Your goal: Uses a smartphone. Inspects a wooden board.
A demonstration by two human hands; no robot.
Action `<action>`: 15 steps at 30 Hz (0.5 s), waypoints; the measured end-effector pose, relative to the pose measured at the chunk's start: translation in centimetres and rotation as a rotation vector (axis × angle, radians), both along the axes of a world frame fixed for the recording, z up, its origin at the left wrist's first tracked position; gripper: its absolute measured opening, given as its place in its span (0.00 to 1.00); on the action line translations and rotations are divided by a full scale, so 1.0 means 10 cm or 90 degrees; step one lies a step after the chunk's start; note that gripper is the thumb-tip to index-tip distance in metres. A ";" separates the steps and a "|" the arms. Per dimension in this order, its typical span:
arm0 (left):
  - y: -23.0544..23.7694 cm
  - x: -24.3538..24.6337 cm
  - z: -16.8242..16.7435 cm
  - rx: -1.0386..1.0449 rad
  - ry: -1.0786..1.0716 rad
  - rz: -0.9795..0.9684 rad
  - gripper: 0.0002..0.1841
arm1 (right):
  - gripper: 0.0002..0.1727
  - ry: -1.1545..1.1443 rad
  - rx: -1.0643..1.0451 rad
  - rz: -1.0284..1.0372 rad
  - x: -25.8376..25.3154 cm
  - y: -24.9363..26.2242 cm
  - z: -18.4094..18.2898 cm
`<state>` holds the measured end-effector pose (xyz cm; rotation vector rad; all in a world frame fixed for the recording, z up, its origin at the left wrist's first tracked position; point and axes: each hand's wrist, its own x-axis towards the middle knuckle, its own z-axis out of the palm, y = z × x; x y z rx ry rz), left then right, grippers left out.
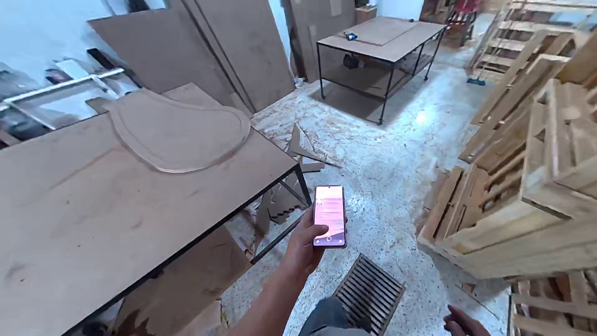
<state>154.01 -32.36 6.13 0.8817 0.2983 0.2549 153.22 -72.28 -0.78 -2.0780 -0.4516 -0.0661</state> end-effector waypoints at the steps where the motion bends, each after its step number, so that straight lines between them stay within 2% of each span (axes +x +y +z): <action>1: 0.04 0.19 0.01 0.008 -0.022 -0.006 0.40 | 0.17 -0.002 -0.008 0.034 0.36 0.03 0.07; 3: 0.15 0.61 0.04 0.026 -0.048 0.002 0.47 | 0.16 -0.020 -0.010 0.099 1.12 0.14 0.15; 8: 0.48 1.83 -0.05 0.083 -0.053 0.035 0.53 | 0.16 -0.057 -0.013 0.146 2.81 0.58 0.06; 12: 0.89 3.02 -0.17 0.081 -0.082 0.035 0.57 | 0.17 -0.004 -0.004 0.110 3.79 1.05 -0.12; 15: 1.23 3.93 -0.08 0.063 -0.075 0.041 0.58 | 0.17 0.039 0.006 0.103 4.45 1.43 -0.15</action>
